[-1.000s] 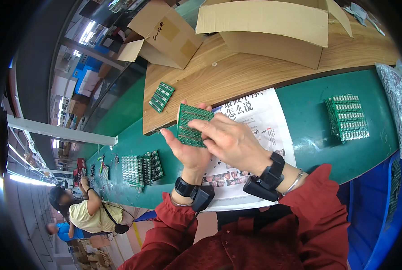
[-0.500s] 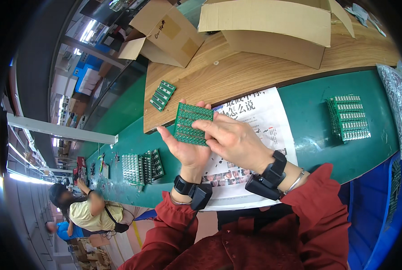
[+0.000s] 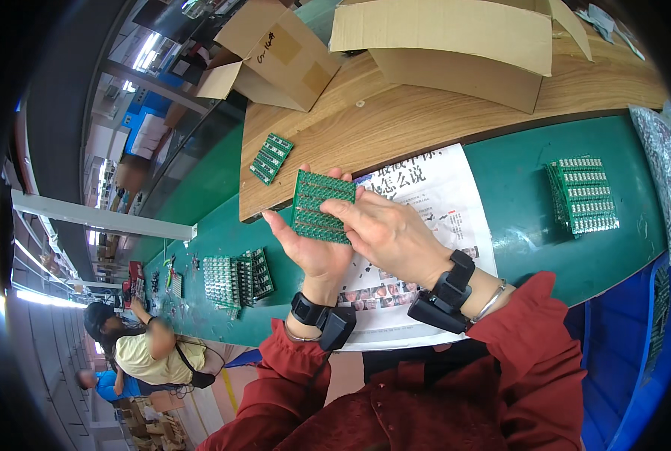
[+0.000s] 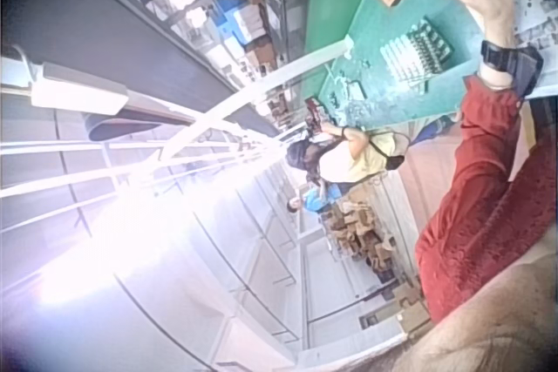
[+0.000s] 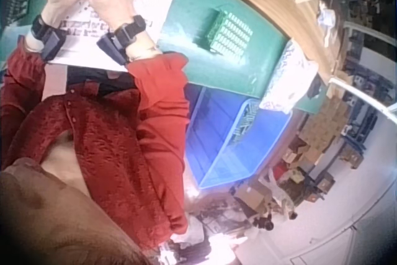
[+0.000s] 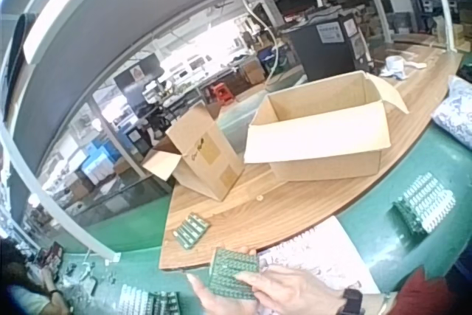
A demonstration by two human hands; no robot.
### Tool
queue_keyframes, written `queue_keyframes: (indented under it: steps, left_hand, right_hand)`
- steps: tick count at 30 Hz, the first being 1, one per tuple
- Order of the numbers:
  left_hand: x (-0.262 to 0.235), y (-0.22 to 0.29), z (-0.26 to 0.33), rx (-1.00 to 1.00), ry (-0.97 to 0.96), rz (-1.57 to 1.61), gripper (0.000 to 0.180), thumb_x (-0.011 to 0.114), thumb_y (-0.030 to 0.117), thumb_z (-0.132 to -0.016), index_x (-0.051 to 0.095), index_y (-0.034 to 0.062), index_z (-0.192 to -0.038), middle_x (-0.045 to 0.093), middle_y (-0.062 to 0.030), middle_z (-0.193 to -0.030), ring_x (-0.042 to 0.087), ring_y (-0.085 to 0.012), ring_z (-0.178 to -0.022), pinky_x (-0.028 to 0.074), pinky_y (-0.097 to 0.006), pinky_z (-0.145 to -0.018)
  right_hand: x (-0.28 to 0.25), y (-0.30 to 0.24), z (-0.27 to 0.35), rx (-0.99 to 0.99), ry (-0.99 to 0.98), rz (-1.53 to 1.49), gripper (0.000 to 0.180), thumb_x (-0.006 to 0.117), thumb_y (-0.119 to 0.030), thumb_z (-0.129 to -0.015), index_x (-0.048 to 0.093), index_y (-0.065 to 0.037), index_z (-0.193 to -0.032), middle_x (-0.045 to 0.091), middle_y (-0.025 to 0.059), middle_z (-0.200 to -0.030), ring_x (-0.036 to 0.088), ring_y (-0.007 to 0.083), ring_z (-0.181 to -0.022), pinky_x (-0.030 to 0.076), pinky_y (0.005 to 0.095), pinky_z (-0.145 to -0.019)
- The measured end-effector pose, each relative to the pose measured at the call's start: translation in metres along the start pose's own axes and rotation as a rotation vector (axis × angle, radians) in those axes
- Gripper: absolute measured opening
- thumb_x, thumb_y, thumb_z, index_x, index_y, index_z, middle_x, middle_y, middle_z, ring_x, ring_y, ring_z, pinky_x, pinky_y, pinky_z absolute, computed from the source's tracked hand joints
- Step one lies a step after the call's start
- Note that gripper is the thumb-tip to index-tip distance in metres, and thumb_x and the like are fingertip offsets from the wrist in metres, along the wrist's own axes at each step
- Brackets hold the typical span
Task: The person picks up green circuit boards from a stack and inserts small black components into the board by hand. They handle the boards one at a time, placing components into specific slots, then set the boards down on the table. The process is repeated for multiple boards throughout the clip.
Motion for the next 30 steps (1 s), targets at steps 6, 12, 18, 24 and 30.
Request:
queue_keyframes:
  steps: [6, 12, 18, 24, 30]
  left_hand:
    - [-0.007, 0.0, -0.001, 0.017, 0.014, -0.003, 0.086, 0.03, 0.075, -0.084, 0.033, 0.009, -0.138, 0.051, -0.0206, -0.122, 0.048, -0.0343, -0.115, 0.036, -0.047, -0.102]
    - [0.004, -0.003, 0.003, 0.058, -0.012, -0.111, 0.087, 0.027, 0.074, -0.085, 0.031, 0.0067, -0.139, 0.052, -0.0208, -0.121, 0.048, -0.0342, -0.115, 0.035, -0.045, -0.103]
    - [0.005, -0.004, 0.004, 0.075, -0.024, -0.146, 0.086, 0.028, 0.074, -0.085, 0.032, 0.0069, -0.139, 0.052, -0.0202, -0.121, 0.048, -0.0334, -0.115, 0.036, -0.045, -0.103]
    - [-0.005, 0.002, 0.0, 0.044, 0.015, -0.03, 0.082, 0.034, 0.073, -0.085, 0.033, 0.0109, -0.139, 0.052, -0.0188, -0.121, 0.048, -0.033, -0.115, 0.037, -0.046, -0.101]
    - [-0.004, 0.0, 0.003, 0.074, 0.038, -0.06, 0.078, 0.034, 0.071, -0.086, 0.032, 0.0139, -0.14, 0.053, -0.019, -0.12, 0.05, -0.0325, -0.112, 0.041, -0.046, -0.098]
  right_hand:
    - [-0.008, -0.006, -0.002, -0.032, 0.033, 0.022, 0.037, 0.061, 0.003, -0.073, 0.055, -0.005, -0.109, 0.058, 0.0109, -0.081, 0.061, 0.029, -0.075, 0.052, 0.0374, -0.063]
    - [-0.003, -0.006, -0.003, -0.028, 0.043, -0.057, 0.039, 0.062, 0.005, -0.071, 0.056, -0.005, -0.108, 0.058, 0.0084, -0.079, 0.06, 0.0261, -0.074, 0.052, 0.0352, -0.064]
    - [-0.003, -0.006, -0.003, -0.088, 0.06, 0.011, 0.042, 0.063, 0.004, -0.071, 0.058, -0.007, -0.111, 0.058, 0.0086, -0.079, 0.061, 0.0267, -0.076, 0.053, 0.0355, -0.062]
    - [-0.006, -0.003, -0.001, -0.03, 0.017, 0.006, 0.043, 0.065, 0.003, -0.069, 0.06, -0.007, -0.11, 0.058, 0.0077, -0.078, 0.061, 0.0254, -0.076, 0.052, 0.0347, -0.063]
    - [0.001, -0.002, 0.003, -0.026, -0.007, 0.024, 0.043, 0.066, 0.0, -0.069, 0.059, -0.007, -0.111, 0.059, 0.008, -0.082, 0.061, 0.0256, -0.077, 0.053, 0.0349, -0.063]
Point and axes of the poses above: each hand's wrist, its own z-axis away from the middle knuckle, its own x-axis out of the palm, y = z × x, the point moved 4 cm from there along -z, towards the middle knuckle
